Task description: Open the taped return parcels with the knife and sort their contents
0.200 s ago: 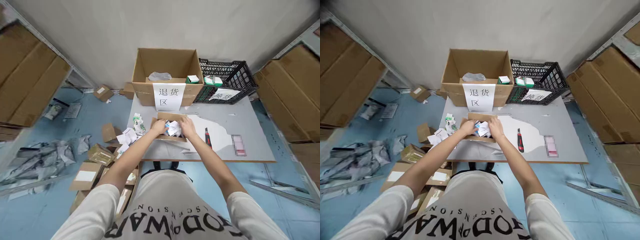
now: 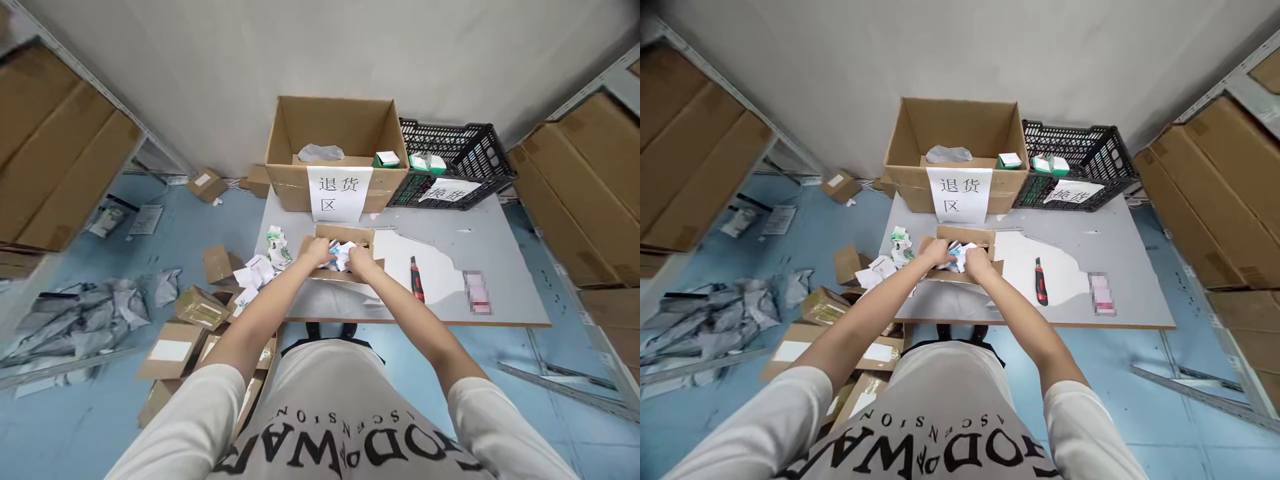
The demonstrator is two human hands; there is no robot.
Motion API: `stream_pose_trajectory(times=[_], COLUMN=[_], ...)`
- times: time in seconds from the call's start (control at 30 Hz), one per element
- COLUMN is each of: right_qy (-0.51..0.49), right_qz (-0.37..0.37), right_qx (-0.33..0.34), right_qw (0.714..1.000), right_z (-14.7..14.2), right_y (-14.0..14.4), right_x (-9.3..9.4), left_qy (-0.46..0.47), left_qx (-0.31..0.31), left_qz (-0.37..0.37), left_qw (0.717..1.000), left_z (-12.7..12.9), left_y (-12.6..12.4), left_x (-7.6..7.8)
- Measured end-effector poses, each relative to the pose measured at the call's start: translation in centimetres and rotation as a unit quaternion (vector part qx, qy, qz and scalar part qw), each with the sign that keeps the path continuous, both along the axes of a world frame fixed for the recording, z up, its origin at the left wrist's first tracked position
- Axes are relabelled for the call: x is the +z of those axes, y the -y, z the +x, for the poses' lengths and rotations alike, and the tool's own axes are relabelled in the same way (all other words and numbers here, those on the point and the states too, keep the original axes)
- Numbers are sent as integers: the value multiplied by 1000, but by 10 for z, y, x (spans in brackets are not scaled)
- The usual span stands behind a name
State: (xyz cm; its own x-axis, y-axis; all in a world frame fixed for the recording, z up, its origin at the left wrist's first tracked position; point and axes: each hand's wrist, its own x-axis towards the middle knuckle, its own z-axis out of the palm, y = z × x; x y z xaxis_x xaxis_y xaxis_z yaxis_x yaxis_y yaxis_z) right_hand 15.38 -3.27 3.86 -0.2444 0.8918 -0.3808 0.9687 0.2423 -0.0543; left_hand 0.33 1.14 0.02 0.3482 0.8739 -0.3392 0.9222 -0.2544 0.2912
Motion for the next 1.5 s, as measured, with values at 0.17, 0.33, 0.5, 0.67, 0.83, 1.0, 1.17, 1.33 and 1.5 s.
stream_pose_trajectory(times=[0.17, 0.33, 0.5, 0.67, 0.83, 1.0, 1.17, 1.33, 1.5], right_qy=[4, -80, -88, -94, -103, -98, -100, -96, -94], right_qz=[13, 5, -20, -42, -49, -56, -57, -54, -55], right_qx=[-89, -158, -193, -212, -161, -130, -109, -90, -53], right_qw=[996, 984, 977, 972, 980, 985, 987, 990, 993], right_z=[21, 38, 37, 36, 35, 36, 41, 42, 44], right_y=[-5, -11, -12, -14, -13, -11, -11, -9, -7], right_x=[-20, -27, -35, -44, -49, -49, -45, -40, -34], left_qy=[5, 10, 23, 43, 61, 77, 95, 107, 126], left_qx=[15, 36, 79, 80, 65, 59, 53, 50, 44], left_qz=[-21, -37, -66, -88, -91, -86, -81, -72, -66], left_qw=[1000, 999, 994, 992, 992, 992, 991, 990, 989], left_z=[2, 7, 9, 6, 2, -2, -5, -6, -10], left_y=[8, 11, 8, 0, -5, -4, -3, -1, 2], left_x=[-4, -6, -10, -16, -19, -23, -25, -23, -18])
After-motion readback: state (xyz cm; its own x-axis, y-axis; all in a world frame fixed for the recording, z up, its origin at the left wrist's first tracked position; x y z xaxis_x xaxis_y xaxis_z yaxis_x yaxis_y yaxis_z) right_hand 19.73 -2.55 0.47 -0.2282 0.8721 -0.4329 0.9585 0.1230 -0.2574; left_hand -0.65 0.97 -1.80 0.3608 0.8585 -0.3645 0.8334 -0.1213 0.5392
